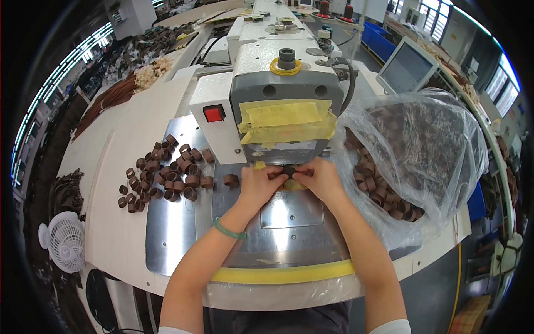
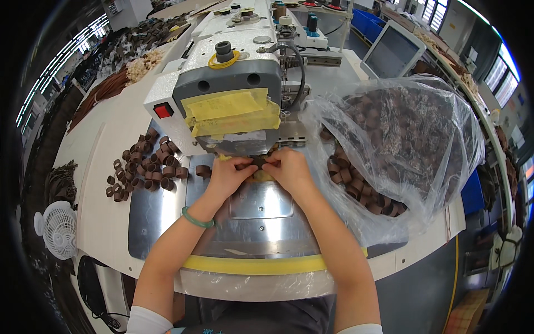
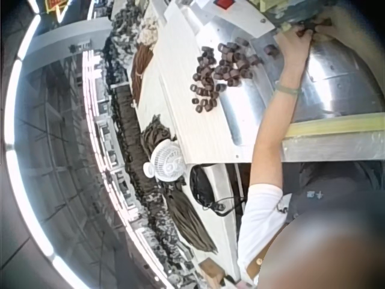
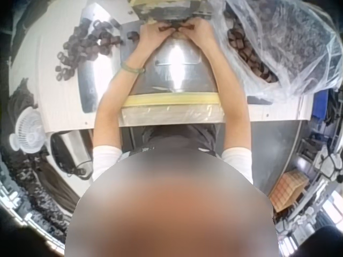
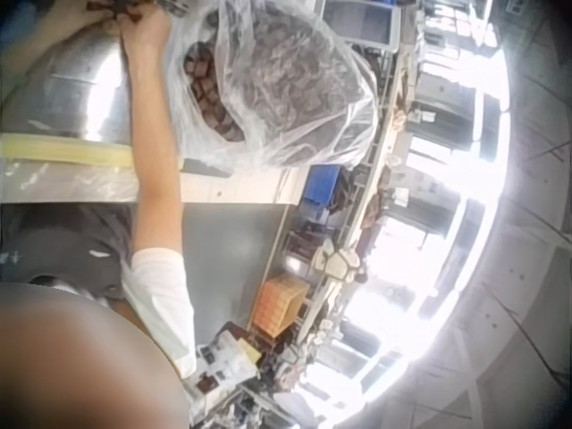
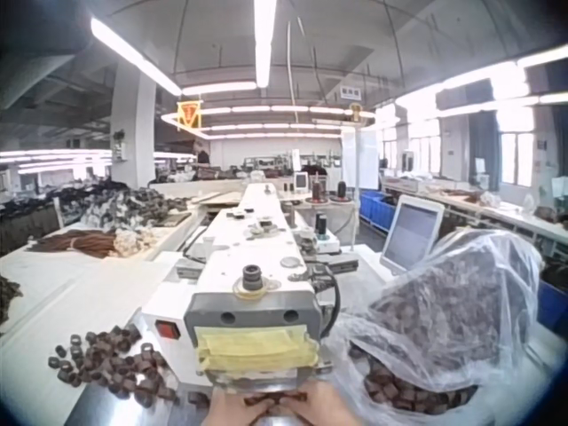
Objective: Feeding small leather loops into an industrial machine for folding or bonding.
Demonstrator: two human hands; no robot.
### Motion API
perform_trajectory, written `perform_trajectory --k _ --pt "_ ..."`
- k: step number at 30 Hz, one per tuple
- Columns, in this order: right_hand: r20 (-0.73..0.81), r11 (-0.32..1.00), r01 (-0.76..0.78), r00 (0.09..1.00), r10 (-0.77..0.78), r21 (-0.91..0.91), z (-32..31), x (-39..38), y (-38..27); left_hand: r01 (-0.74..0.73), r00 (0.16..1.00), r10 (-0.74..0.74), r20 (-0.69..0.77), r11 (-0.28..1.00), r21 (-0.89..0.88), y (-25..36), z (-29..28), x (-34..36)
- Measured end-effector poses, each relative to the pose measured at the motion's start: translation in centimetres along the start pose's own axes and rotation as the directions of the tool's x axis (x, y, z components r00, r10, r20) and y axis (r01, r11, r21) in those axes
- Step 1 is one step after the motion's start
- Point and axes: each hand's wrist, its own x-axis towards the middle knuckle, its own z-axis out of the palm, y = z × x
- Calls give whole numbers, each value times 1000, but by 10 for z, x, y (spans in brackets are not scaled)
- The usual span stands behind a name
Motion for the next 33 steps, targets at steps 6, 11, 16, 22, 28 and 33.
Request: perform_trajectory --k 6,11,16,22,28,33 --pt "44 1000 -9 999 10 -18 -3 2 -1 33 999 -32 19 999 -39 0 1 1" --pt "42 1000 -22 999 22 -9 -4 1 -4 -46 999 46 -19 999 10 -2 1 0" --pt "34 1000 -18 999 19 -11 -3 1 -1 -58 998 58 -20 998 2 -2 3 0" --pt "14 1000 -25 1000 25 -6 -1 0 -1 -44 999 44 -24 999 -14 -1 1 0" --pt "14 1000 -19 1000 19 -4 -1 0 0 -54 998 54 -19 998 -12 -1 1 0" --pt "20 999 -35 999 34 37 -1 0 -1 -63 998 63 -24 998 -11 -4 1 1"
